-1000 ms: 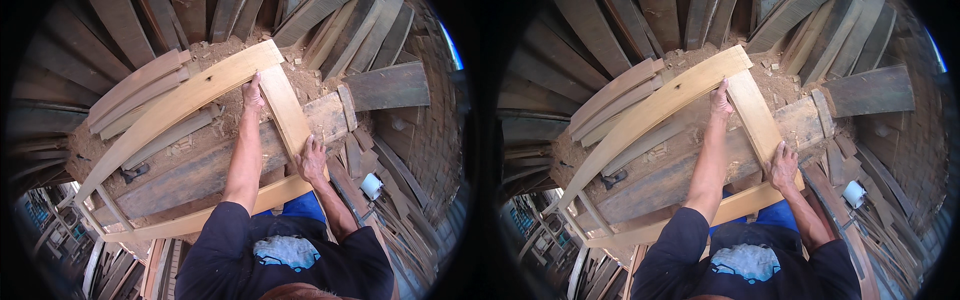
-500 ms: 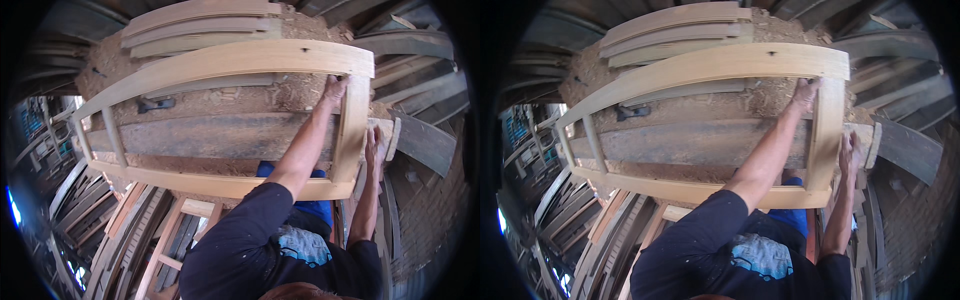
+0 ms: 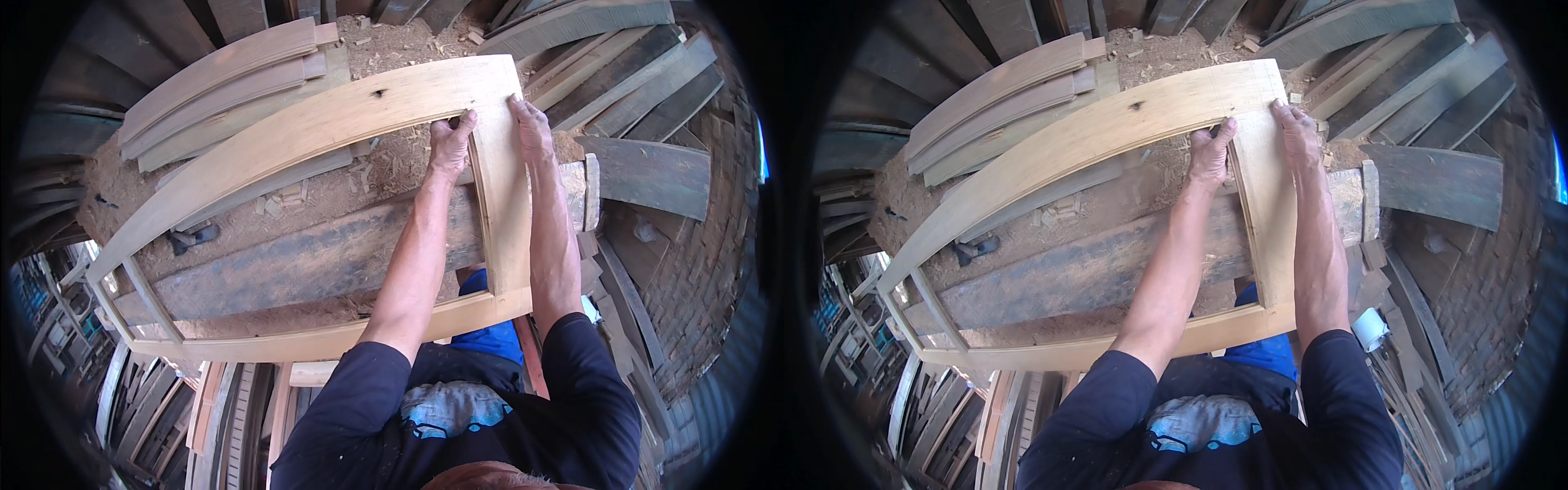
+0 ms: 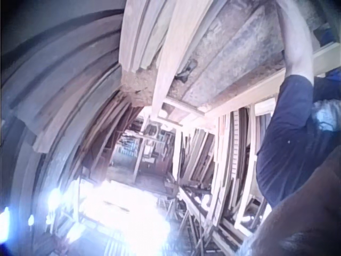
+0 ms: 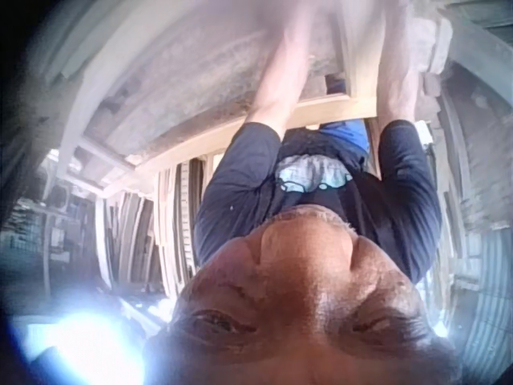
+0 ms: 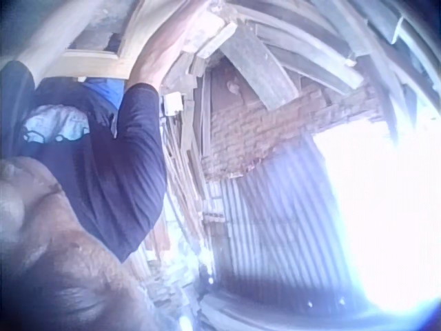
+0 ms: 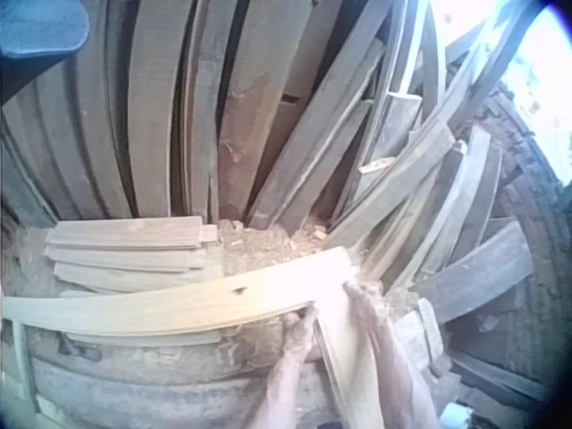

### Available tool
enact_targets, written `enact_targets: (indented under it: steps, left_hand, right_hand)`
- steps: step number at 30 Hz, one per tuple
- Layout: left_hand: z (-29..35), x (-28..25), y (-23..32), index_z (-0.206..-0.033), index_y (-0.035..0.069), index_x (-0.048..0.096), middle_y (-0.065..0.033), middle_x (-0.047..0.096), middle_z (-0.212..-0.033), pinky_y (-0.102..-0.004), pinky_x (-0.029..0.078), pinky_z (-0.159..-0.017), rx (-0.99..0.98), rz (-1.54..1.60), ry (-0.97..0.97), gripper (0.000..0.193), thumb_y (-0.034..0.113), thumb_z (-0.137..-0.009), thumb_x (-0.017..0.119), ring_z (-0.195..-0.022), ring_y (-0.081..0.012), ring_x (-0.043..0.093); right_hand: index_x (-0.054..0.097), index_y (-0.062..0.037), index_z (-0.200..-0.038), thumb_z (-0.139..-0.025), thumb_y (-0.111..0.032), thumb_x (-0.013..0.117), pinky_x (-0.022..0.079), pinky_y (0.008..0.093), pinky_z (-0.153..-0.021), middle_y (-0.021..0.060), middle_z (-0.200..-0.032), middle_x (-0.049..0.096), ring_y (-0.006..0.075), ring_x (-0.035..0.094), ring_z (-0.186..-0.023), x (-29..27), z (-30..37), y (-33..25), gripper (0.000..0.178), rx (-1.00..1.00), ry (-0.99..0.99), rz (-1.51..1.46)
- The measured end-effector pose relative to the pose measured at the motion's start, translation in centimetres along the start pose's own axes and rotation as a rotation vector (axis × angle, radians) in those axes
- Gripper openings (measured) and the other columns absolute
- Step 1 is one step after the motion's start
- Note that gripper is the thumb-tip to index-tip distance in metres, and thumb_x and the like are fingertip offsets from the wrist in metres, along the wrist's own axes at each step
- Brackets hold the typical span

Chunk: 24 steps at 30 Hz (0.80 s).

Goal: The person assembles a rectangular wooden frame by joining planks with a hammer and nails. They use a clamp to hold pieces in place, tap joints to align them, and measure the frame with a tape measure to verify dimensions.

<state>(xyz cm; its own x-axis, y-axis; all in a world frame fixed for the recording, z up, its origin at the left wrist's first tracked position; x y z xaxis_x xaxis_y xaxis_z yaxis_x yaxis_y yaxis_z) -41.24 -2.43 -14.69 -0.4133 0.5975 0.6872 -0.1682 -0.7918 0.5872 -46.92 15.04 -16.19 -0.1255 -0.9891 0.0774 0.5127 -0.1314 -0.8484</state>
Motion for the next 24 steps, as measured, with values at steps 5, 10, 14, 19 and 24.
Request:
enact_targets:
  steps: [5,10,14,19,24]
  left_hand:
    - [0.6,-1.4,0.5,-0.126,-0.01,0.054,-0.016,0.062,-0.123,-0.0354,0.05,-0.093,-0.09,-0.376,0.046,0.073,0.04,-0.082,0.083,-0.111,-0.0221,0.059]
    - [6.1,-6.0,11.0,-0.123,0.001,0.057,-0.0194,0.066,-0.116,-0.0413,0.053,-0.097,-0.229,-0.841,0.078,0.049,0.034,-0.09,0.072,-0.11,-0.0269,0.065]
    - [12.0,-13.3,24.4,-0.124,0.007,0.058,-0.0149,0.066,-0.119,-0.0461,0.055,-0.097,-0.189,-1.15,0.47,0.04,0.033,-0.095,0.065,-0.113,-0.0262,0.065]
    - [16.6,-28.7,37.9,-0.136,-0.003,0.044,-0.0319,0.045,-0.136,-0.0532,0.042,-0.106,0.035,-1.592,1.04,0.054,0.022,-0.092,0.063,-0.128,-0.044,0.046]
    - [16.0,-47.9,45.9,-0.148,0.012,0.046,-0.0298,0.045,-0.145,-0.0544,0.035,-0.112,-0.182,-1.762,1.059,0.06,0.03,-0.093,0.06,-0.133,-0.047,0.045]
  right_hand:
    - [0.069,0.0021,-0.118,-0.094,-0.034,0.072,0.048,0.0275,-0.089,0.0058,-0.107,0.069,0.0135,0.061,-0.097,-0.5,0.2,-0.9,0.043,0.02,0.023,0.068]
    - [0.061,0.0024,-0.129,-0.097,-0.036,0.07,0.044,0.0267,-0.093,0.0056,-0.116,0.066,0.0117,0.057,-0.105,-3.3,-1.8,0.6,0.05,-0.23,0.111,0.34]
    - [0.06,0.0028,-0.129,-0.099,-0.042,0.064,0.046,0.0312,-0.092,0.0095,-0.114,0.067,0.0166,0.059,-0.103,-2.7,-1.0,0.2,0.054,-0.365,0.216,0.603]
    - [0.064,0.0039,-0.125,-0.102,-0.046,0.053,0.048,0.04,-0.093,0.021,-0.113,0.07,0.0299,0.065,-0.105,-1.4,-0.4,-0.9,0.056,-0.427,0.369,1.053]
    - [0.067,0.0015,-0.121,-0.103,-0.051,0.047,0.048,0.0438,-0.092,0.0243,-0.109,0.07,0.0365,0.066,-0.104,-1.3,-0.7,-1.1,0.059,-0.438,0.379,1.145]
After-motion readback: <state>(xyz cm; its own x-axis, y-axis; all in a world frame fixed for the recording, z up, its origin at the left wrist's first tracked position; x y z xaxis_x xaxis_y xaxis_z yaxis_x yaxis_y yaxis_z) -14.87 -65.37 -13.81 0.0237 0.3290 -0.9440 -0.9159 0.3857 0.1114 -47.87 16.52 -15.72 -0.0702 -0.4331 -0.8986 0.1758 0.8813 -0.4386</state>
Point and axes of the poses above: each hand's wrist, its own z-axis away from the middle knuckle, its own x-axis out of the palm, y = z × x, the point moved 1 cm from there along -z, towards the middle knuckle
